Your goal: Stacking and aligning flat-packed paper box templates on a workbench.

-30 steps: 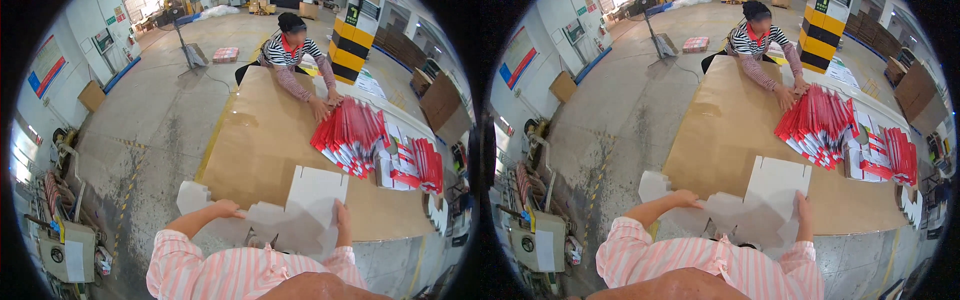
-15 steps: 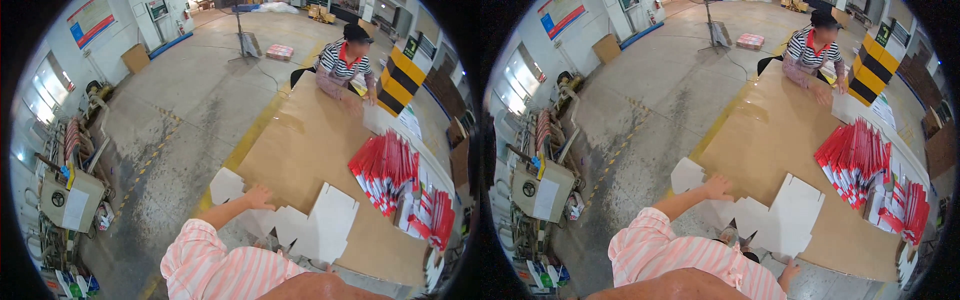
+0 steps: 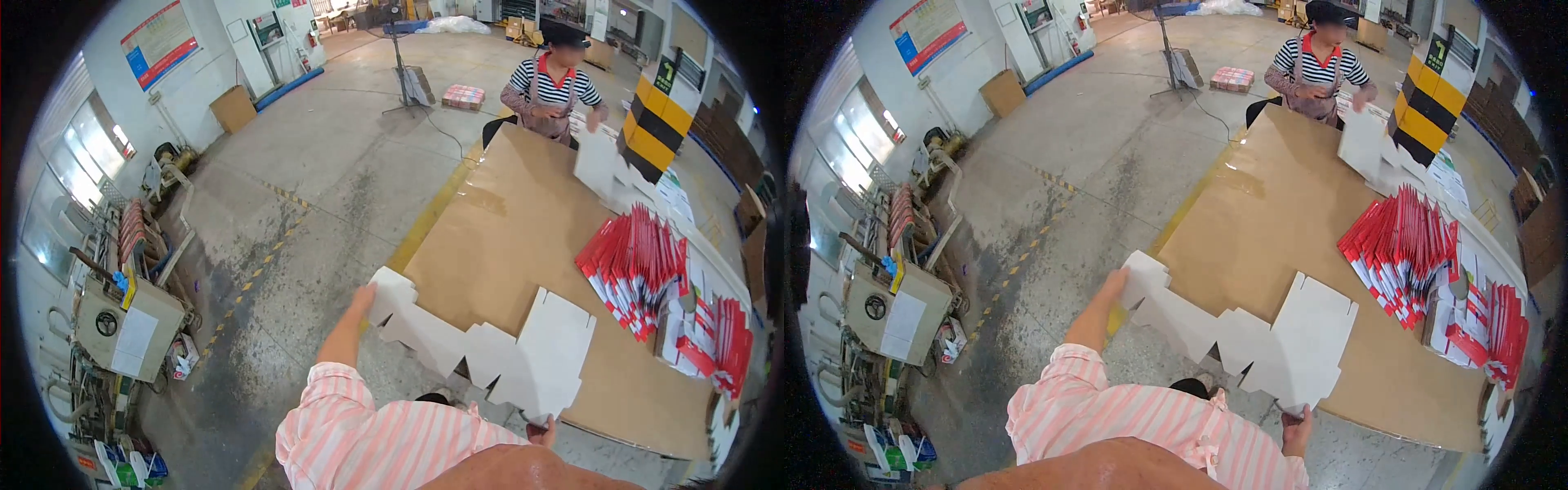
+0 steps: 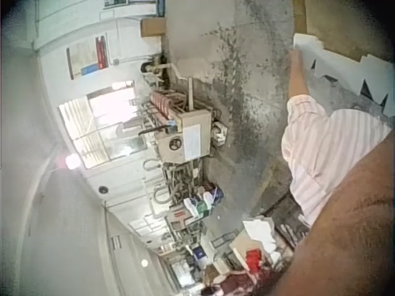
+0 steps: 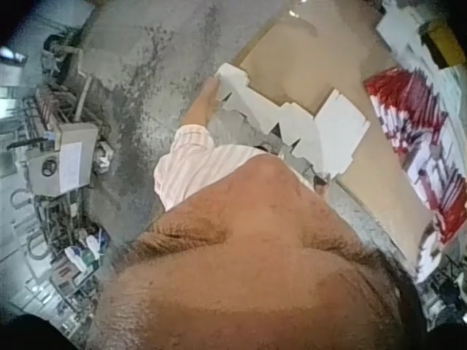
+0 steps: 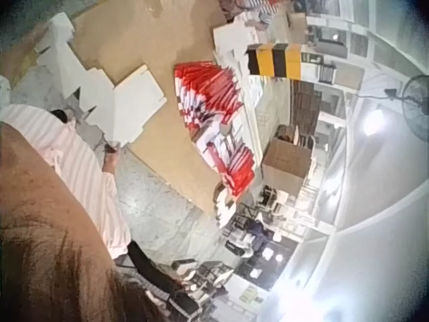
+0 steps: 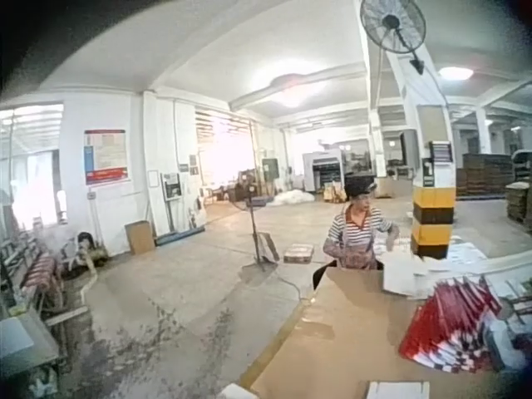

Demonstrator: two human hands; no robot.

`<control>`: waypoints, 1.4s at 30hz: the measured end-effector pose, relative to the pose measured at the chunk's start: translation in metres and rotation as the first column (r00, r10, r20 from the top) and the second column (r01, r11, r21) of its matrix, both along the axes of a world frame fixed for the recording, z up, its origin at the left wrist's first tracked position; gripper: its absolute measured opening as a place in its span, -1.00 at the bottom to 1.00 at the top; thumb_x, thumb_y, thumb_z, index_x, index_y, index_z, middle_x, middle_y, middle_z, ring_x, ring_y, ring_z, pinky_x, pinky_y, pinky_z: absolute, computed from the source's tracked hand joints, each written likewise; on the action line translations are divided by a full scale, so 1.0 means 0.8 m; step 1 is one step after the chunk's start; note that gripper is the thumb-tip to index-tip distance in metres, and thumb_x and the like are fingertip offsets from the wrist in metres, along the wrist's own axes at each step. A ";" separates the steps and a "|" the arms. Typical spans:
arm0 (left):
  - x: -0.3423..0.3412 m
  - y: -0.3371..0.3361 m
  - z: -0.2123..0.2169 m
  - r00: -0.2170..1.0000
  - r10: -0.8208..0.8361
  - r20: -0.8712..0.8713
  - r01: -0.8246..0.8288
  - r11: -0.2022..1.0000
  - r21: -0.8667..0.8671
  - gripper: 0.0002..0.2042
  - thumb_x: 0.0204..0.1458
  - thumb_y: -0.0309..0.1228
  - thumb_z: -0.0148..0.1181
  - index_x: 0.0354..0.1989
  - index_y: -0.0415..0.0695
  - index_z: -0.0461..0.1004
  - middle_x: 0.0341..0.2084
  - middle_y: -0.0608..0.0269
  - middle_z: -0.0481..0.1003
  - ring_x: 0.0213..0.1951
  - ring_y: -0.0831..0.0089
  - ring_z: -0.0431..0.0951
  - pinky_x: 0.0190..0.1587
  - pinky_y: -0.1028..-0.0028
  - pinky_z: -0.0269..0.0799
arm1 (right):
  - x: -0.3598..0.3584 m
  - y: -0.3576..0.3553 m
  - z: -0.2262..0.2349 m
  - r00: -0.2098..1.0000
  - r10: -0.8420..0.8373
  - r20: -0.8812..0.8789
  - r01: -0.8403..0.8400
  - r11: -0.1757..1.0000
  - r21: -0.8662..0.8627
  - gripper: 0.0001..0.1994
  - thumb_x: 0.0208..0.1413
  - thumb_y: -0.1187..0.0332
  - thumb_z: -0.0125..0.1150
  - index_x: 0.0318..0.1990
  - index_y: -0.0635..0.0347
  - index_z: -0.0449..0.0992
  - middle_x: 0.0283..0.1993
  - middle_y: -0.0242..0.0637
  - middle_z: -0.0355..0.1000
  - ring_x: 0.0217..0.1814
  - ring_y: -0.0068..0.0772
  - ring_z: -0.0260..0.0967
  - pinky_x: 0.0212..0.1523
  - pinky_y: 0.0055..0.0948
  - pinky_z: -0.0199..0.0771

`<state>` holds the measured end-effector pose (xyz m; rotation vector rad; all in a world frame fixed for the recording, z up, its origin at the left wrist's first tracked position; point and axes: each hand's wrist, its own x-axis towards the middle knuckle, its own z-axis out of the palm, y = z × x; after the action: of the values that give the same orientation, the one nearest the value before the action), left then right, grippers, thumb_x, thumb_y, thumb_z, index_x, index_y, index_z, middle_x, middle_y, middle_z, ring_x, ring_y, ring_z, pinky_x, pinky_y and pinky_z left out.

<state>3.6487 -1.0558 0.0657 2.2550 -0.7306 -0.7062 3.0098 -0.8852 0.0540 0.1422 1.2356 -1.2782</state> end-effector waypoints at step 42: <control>-0.315 0.077 0.366 0.127 -0.639 0.758 0.968 0.247 0.045 -0.55 -0.15 -0.28 0.06 -0.14 -0.38 0.26 -0.72 0.05 0.36 -0.63 0.17 0.44 -0.60 0.16 0.31 | 0.035 0.005 0.055 0.755 -0.059 -0.653 0.057 0.998 -0.025 -0.66 -0.01 0.09 0.14 -0.15 0.09 0.39 -0.42 -0.36 0.43 -0.60 -0.53 0.34 -0.70 -0.58 0.29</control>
<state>3.3964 -0.9943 0.3585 1.3160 -2.4201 -0.0427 3.0380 -0.8809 0.0983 -0.3079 1.8383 -1.4392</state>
